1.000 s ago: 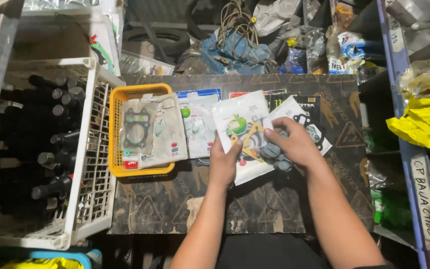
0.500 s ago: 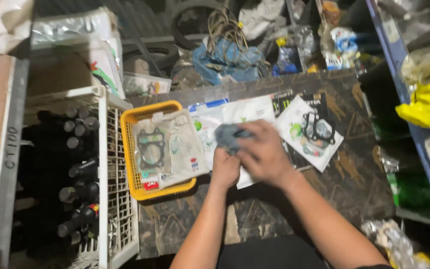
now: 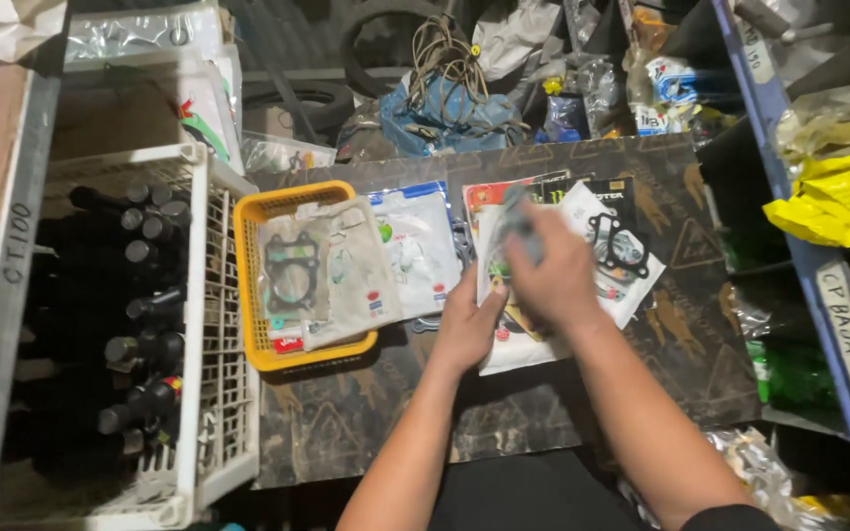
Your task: Cleaning and wiping down various motorcycle engine gaskets using a cloth.
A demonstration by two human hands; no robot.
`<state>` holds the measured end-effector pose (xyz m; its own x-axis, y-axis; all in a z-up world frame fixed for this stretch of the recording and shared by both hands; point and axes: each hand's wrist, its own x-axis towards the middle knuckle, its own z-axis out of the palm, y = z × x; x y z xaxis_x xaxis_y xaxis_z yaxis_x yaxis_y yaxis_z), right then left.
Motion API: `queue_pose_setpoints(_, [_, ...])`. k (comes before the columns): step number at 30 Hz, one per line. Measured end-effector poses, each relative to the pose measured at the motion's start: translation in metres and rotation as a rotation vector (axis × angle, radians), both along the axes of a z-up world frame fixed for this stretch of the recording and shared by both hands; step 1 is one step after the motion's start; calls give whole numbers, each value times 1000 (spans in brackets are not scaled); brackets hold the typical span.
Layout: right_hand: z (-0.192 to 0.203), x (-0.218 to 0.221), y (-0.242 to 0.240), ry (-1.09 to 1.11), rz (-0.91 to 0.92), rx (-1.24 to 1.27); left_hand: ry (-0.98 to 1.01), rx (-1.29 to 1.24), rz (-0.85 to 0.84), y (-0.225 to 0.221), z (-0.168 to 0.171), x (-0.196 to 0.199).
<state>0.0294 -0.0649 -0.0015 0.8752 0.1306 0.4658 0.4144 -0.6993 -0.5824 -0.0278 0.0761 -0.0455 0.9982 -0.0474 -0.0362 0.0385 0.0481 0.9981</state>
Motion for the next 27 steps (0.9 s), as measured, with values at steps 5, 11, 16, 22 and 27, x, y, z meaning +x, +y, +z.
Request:
queue_pose_setpoints(5, [-26,14,-53,-105,149,-117,-55,-39,27,-24,-15,-8])
queue_pose_setpoints(11, [-22,3,-50,-183,198,-22,-92,-43,65,-51,-15,-9])
queue_pose_setpoints(16, [-23,15,-70,-70,36,-8,-117,37,137,-55,-1,-20])
queue_pose_setpoints(22, [-41,12,-69,-107,266,50,-159,76,144,-49,-13,-25])
queue_pose_setpoints(27, [-34,-8,-39,-92,200,59,-123,94,127,-25,3,-18])
